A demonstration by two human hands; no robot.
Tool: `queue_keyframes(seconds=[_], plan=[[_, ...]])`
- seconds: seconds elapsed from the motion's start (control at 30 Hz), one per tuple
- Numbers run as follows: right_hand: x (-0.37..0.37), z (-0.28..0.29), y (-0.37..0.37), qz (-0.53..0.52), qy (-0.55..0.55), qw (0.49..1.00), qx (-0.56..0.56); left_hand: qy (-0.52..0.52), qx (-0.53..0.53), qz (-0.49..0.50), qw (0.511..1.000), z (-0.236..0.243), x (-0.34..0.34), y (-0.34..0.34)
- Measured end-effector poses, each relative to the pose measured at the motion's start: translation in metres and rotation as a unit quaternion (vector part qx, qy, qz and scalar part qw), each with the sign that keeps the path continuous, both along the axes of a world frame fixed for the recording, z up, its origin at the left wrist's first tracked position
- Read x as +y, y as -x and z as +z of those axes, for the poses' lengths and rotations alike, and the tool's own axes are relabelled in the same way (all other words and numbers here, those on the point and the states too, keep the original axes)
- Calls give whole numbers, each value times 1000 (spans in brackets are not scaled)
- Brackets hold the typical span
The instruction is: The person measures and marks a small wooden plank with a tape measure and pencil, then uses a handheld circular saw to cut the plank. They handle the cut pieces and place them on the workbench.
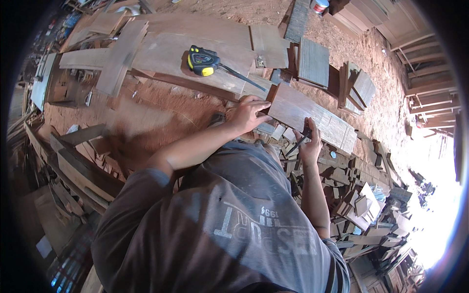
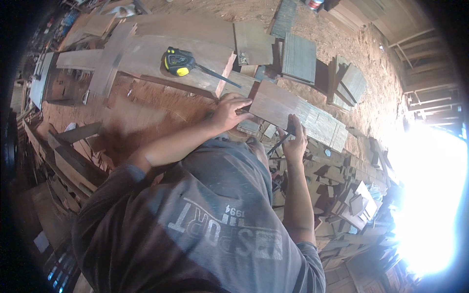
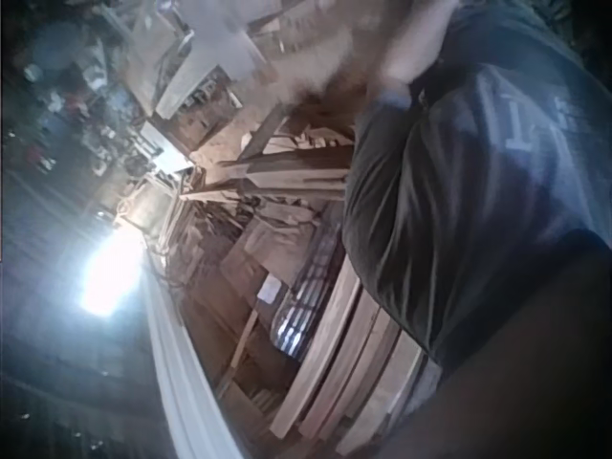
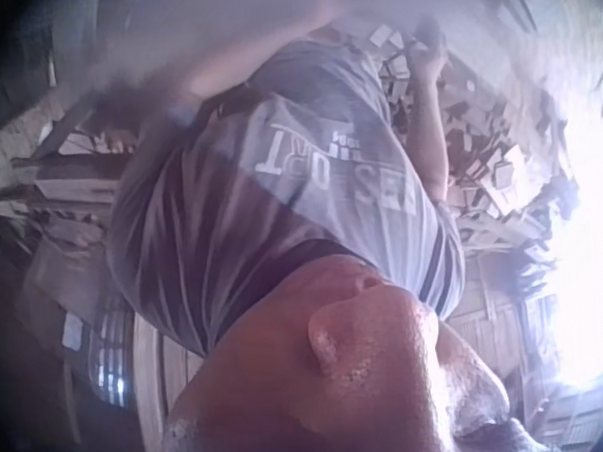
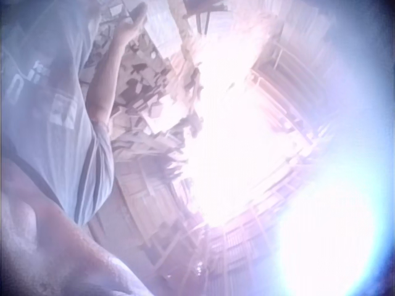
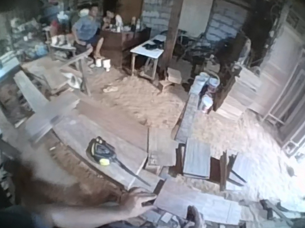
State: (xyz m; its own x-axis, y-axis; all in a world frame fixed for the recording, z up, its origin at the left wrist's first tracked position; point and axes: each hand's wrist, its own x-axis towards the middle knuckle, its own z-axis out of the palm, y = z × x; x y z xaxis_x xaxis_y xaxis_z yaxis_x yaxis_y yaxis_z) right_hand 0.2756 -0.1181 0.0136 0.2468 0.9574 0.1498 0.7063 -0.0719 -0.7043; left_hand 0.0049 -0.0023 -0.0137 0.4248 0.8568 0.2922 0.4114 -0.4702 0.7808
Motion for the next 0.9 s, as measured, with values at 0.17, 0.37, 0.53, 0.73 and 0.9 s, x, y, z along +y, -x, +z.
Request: queue_keyframes(seconds=[0.17, 0.37, 0.53, 0.73, 0.9], plan=[[-6, -14, -10, -87, -42, 972, 212, 2, -5, -10, 1000, 2, 2, -3], [3, -8, 5, -153, -110, 953, 239, -18, 9, -44, 999, 13, -1, 5], [3, 4, 34, -187, -65, 959, 204, -23, 32, -43, 998, 34, -7, 2], [5, 21, 24, -204, -31, 933, 296, 102, -109, -154, 977, 91, -19, -32], [-7, 32, 25, -147, -63, 873, 461, 66, -119, -237, 962, 101, -18, -60]])
